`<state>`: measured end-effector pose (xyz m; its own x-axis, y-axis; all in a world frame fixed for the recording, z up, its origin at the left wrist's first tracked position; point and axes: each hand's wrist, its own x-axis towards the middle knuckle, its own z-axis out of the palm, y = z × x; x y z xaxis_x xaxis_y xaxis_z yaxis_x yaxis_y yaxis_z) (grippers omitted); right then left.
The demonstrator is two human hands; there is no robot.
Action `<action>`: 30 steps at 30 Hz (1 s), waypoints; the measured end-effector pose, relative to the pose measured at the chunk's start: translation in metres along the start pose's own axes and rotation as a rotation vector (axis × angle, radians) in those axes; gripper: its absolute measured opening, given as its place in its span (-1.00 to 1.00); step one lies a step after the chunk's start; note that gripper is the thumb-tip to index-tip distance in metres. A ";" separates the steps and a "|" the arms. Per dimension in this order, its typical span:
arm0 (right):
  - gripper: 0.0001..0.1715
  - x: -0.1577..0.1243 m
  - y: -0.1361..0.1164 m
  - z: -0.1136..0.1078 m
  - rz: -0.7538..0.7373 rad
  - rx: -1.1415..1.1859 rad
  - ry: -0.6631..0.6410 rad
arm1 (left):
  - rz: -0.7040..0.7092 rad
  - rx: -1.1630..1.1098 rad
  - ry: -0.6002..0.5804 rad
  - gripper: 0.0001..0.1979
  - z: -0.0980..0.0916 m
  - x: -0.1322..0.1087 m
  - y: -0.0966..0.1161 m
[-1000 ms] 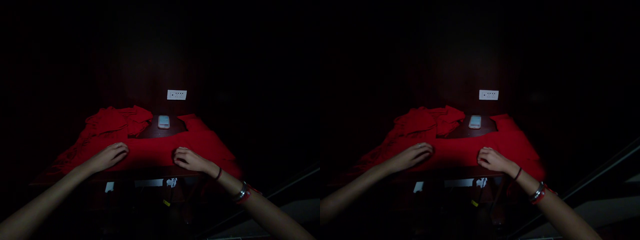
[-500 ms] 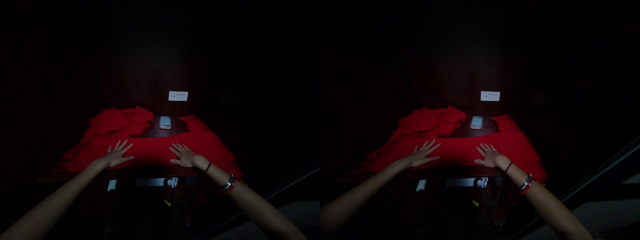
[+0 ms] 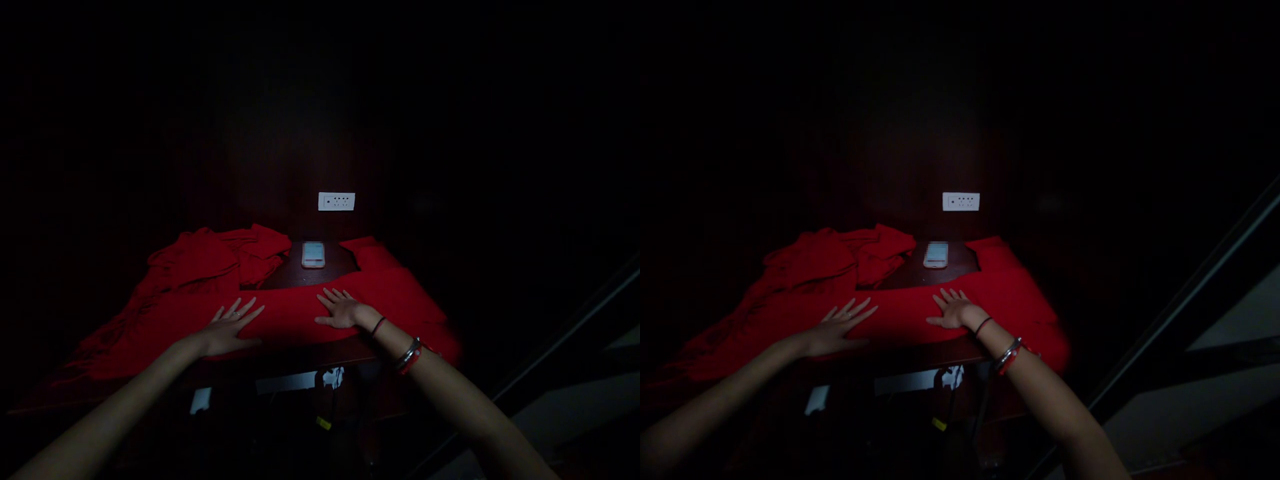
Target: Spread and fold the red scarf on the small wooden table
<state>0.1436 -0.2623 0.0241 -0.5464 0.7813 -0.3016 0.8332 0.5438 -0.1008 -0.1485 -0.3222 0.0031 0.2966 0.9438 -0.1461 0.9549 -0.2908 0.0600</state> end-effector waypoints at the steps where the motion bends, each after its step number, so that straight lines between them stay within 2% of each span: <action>1: 0.03 -0.005 0.007 -0.004 -0.011 -0.004 0.008 | 0.011 0.003 -0.036 -0.18 -0.003 0.000 -0.002; 4: 0.00 -0.020 0.032 -0.012 -0.006 -0.022 0.204 | 0.029 -0.005 -0.076 -0.09 -0.012 0.008 0.007; 6: -0.06 -0.027 0.050 -0.011 0.052 -0.046 0.326 | 0.026 -0.042 0.001 -0.18 -0.015 0.023 0.023; 9: -0.12 -0.033 0.071 -0.002 0.164 -0.069 0.288 | 0.032 -0.086 0.144 -0.37 -0.011 0.051 0.045; 11: -0.15 -0.034 0.080 0.006 0.192 -0.058 0.249 | 0.050 -0.063 0.169 -0.39 -0.005 0.068 0.047; 14: -0.16 -0.032 0.086 0.014 0.192 -0.044 0.288 | 0.075 -0.006 0.171 -0.39 0.005 0.081 0.025; 17: -0.14 -0.033 0.085 0.013 0.191 -0.037 0.298 | 0.119 0.032 0.177 -0.41 0.009 0.078 -0.008; 20: -0.12 -0.039 0.080 0.006 0.191 -0.019 0.293 | 0.133 0.066 0.193 -0.42 0.005 0.071 -0.020; 23: -0.14 -0.049 0.071 0.006 0.180 -0.027 0.372 | 0.161 0.086 0.257 -0.42 -0.002 0.066 -0.002; 26: -0.15 -0.057 0.064 0.015 0.188 -0.020 0.326 | 0.197 0.062 0.316 -0.45 -0.004 0.070 0.028; 28: -0.14 -0.060 0.063 0.021 0.200 -0.007 0.277 | 0.178 0.029 0.223 -0.44 -0.003 0.076 0.041; 30: -0.15 -0.064 0.062 0.021 0.195 0.010 0.258 | 0.141 -0.002 0.093 -0.40 -0.003 0.084 0.044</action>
<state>0.2322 -0.2844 0.0170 -0.3789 0.9231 -0.0661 0.9244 0.3741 -0.0744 -0.0820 -0.2552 -0.0037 0.4250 0.9041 -0.0440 0.9038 -0.4212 0.0755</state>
